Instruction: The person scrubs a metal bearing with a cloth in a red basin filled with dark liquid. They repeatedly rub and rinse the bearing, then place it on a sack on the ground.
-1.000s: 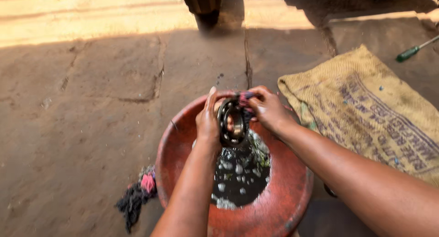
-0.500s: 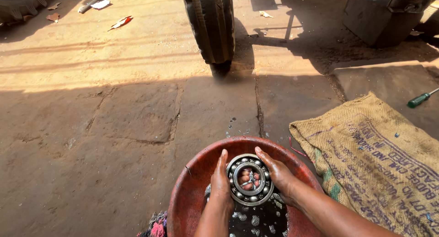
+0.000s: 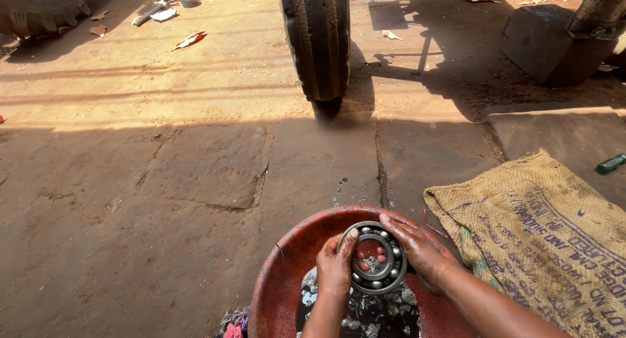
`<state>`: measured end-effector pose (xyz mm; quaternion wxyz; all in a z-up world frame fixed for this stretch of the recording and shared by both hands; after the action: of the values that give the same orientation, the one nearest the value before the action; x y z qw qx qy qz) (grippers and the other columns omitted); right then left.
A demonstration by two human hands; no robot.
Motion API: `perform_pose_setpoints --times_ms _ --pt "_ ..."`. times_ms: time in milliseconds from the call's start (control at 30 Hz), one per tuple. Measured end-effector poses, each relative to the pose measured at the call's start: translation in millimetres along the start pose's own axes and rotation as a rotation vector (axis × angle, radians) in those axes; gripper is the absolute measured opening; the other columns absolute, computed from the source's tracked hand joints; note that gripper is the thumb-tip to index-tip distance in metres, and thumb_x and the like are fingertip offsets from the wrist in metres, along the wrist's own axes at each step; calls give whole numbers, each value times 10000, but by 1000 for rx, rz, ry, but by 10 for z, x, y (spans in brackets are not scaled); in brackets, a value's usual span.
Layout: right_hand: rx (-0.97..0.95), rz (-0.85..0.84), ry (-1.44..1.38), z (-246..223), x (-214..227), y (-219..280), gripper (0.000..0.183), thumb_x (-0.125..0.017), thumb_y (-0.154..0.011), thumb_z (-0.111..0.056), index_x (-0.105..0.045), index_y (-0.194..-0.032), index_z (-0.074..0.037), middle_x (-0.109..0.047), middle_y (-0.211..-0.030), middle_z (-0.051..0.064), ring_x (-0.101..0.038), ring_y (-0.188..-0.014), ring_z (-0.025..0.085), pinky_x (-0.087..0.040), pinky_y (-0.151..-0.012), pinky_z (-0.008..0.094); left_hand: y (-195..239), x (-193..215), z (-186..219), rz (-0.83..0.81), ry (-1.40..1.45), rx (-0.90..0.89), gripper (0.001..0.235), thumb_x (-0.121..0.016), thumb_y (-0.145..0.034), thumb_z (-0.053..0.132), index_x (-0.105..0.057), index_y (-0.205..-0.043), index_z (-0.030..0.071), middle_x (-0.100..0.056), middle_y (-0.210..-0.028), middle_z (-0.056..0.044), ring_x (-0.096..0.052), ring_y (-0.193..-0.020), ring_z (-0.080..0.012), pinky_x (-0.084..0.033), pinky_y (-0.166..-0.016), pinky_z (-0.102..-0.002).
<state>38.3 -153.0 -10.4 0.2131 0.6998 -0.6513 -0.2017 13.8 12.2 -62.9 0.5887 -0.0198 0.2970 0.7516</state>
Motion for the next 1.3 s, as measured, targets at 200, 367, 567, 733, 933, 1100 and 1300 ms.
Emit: perform_pose_setpoints --times_ms 200,367,567,733,933,1100,1300 --pt "-26 -78 13 -198 -44 114 547 -586 -896 -521 -667 -1331 -200 -764 -1030 -16 -718 -865 113 -602 -800 349 -106 59 63 -40 71 -124 322 -786 -859 246 -742 -1068 5 -744 -817 -62 -642 -571 -123 -537 -529 -266" --pt "-25 -133 -116 -106 34 68 532 -511 -948 -509 -647 -1333 -168 -763 -1046 44 -740 -893 175 -622 -815 405 -58 54 54 -20 55 -6 296 -766 -860 268 -737 -1053 45 -691 -747 -33 -628 -548 -132 -514 -504 -274" --pt "-69 21 226 272 202 -362 498 -517 -1006 -502 -661 -1316 -139 -734 -1107 58 -731 -957 207 -623 -845 436 -81 37 94 26 8 -114 305 -809 -851 267 -703 -943 -5 -660 -678 -42 -532 -499 -123 -452 -438 -319" --pt "102 117 1068 1045 432 -383 555 -618 -946 -542 -593 -1395 -217 -693 -1334 87 -671 -1223 248 -538 -1068 416 49 151 108 168 -392 -19 358 -800 -841 380 -716 -935 45 -641 -632 -73 -578 -495 -151 -470 -495 -326" --pt "224 -174 1622 1898 201 -179 429 -613 -922 -366 -636 -1326 -223 -655 -1325 113 -629 -1244 291 -520 -1057 446 196 268 46 257 -545 105 345 -799 -825 402 -706 -921 85 -685 -675 -34 -612 -521 -132 -507 -531 -320" --pt "-184 -428 1386 1767 147 -135 374 -599 -903 -241 -660 -1271 -218 -700 -1237 103 -670 -1195 269 -555 -1042 431 132 242 -24 222 -442 30 330 -831 -810 338 -689 -900 54 -657 -671 -41 -558 -520 -146 -489 -495 -324" --pt "953 70 1479 1694 321 -251 854 -715 -511 -56 -722 -1361 -136 -582 -1429 273 -556 -1205 528 -510 -807 641 97 269 -74 222 -451 38 313 -839 -805 323 -694 -896 61 -666 -668 -37 -565 -533 -134 -496 -499 -317"
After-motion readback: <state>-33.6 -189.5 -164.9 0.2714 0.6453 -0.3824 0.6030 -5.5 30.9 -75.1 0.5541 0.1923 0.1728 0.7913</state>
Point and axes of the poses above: each hand's wrist, its own y-axis away from the middle knuckle, its own x-axis out of the back of the hand, z = x × y, the point moved 2 cm from there along -y, towards the middle knuckle
